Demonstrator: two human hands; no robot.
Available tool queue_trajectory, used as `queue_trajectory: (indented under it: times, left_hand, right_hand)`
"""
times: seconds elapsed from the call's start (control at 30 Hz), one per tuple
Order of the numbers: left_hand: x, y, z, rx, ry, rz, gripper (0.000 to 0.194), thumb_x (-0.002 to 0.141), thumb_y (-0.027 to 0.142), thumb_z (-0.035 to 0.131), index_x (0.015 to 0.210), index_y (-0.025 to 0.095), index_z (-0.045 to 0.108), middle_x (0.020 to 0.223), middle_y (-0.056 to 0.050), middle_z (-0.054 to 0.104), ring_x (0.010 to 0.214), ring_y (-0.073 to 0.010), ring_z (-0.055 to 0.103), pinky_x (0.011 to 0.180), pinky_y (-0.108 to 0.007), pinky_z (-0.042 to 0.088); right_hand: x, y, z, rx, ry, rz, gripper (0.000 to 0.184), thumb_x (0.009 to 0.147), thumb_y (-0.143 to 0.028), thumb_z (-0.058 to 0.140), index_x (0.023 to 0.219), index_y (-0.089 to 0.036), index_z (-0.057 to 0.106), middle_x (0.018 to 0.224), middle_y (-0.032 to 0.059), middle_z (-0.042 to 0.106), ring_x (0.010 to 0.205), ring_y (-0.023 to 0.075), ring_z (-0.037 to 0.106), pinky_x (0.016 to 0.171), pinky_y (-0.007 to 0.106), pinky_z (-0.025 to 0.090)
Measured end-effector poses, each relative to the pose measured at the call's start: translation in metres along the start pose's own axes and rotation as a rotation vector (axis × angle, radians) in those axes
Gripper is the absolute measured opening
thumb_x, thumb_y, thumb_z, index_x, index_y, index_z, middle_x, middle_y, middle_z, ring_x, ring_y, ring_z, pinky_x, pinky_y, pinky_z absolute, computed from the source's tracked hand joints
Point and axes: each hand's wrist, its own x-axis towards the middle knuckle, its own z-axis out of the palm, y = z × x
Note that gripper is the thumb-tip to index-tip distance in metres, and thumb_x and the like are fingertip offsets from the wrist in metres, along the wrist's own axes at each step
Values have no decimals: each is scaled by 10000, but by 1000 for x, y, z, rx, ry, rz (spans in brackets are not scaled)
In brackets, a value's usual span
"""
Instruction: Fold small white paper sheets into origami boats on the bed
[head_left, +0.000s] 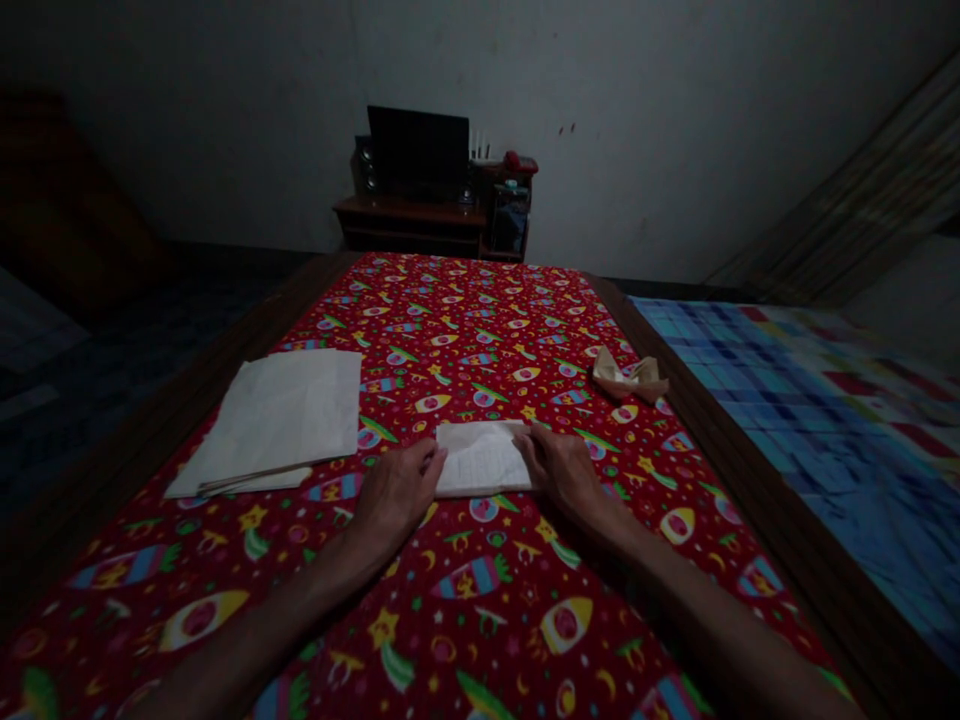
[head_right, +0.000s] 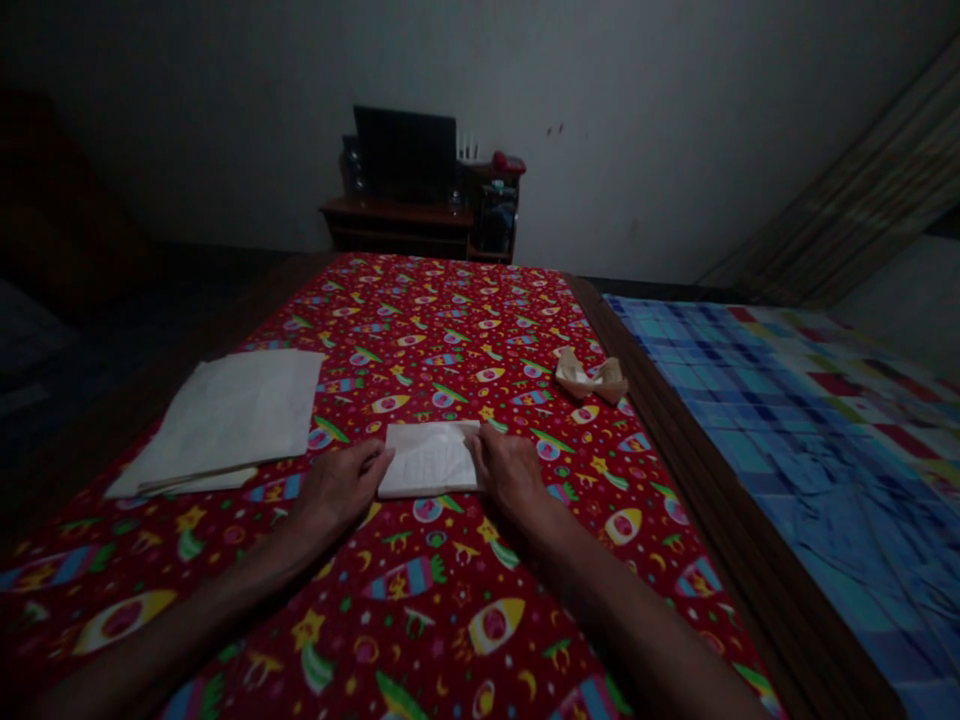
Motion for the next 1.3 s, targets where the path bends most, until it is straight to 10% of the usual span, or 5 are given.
queue_trajectory:
  times: [0.37,0.47,0.6,1.3]
  left_hand:
    - [-1,-1,-8,155,109,107,312,924,327,392,1127,132,525,820,-68,647,773,-221,629,659,-305,462]
    - [-5,11,-7,214,253,323,392,938,300,350,1259,96,446,1199,-160,563,1115,-264,533,936,-403,429]
    - [-15,23,13,232,90,654,440,948,314,357,1359,154,364,1437,-86,392,1355,-230,293,1116,-437,251]
    - [-19,18,30,244,26,659,485,950,289,352,1419,182,285,1495,-79,289,1393,-228,206,1128,-461,242]
  right_hand:
    - [9,-2,-1,-90,-66,11,290,940,-310,404,868,-146,632,671,51,654,534,121,509,508,249,205]
    - [11,-4,-3,-89,-104,45,283,940,-306,411,863,-148,632,678,52,656,539,124,512,505,250,211]
    - [13,-5,-3,-80,-98,29,281,949,-291,393,889,-144,625,709,61,663,571,129,529,504,247,219]
    - [13,-6,-6,-5,-128,36,258,944,-241,383,834,-136,591,666,40,619,518,95,474,492,218,256]
